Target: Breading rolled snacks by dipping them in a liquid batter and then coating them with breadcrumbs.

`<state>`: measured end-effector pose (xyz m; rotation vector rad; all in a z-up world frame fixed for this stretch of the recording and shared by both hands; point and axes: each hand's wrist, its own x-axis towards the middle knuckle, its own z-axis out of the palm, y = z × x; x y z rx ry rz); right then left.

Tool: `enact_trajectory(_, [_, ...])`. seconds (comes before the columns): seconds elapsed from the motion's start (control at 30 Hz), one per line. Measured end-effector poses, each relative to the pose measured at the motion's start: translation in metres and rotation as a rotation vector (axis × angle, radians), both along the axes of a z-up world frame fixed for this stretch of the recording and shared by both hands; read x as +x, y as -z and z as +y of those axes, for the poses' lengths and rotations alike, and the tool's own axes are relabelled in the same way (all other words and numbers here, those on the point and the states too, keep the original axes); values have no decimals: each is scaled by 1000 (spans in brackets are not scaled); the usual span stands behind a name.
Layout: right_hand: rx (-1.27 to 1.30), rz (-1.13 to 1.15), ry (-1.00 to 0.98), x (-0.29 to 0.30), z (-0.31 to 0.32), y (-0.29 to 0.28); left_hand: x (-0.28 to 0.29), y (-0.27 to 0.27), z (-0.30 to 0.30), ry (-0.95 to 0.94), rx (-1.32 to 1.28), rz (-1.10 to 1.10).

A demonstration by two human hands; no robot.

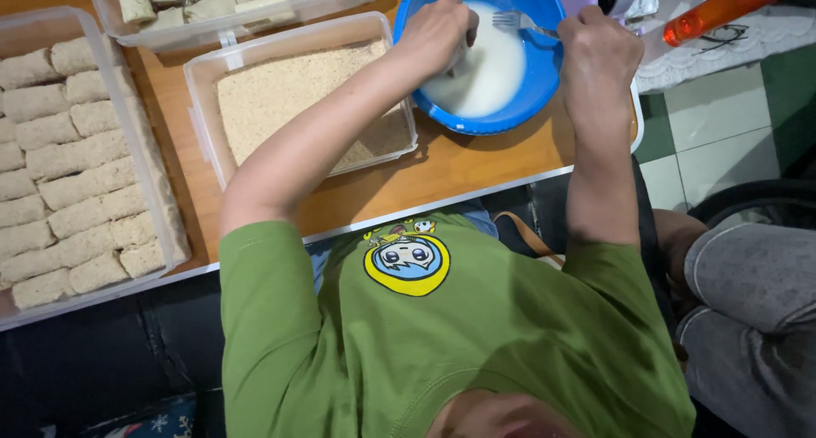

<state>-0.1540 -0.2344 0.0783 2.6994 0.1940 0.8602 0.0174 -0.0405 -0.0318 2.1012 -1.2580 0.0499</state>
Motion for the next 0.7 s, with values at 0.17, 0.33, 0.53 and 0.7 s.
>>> enact_trajectory(0.17, [-23, -22, 36, -1, -3, 6, 6, 19, -1, -50, -55, -116])
enact_trajectory(0.33, [-35, -36, 22, -3, 5, -2, -1, -4, 4, -139, 83, -271])
enact_trajectory(0.53, [-28, -50, 13, 2, -5, 13, 20, 24, -7, -189, 54, -287])
enact_trajectory(0.7, [13, -21, -6, 9, 3, 13, 14, -27, 25, -171, -128, -295])
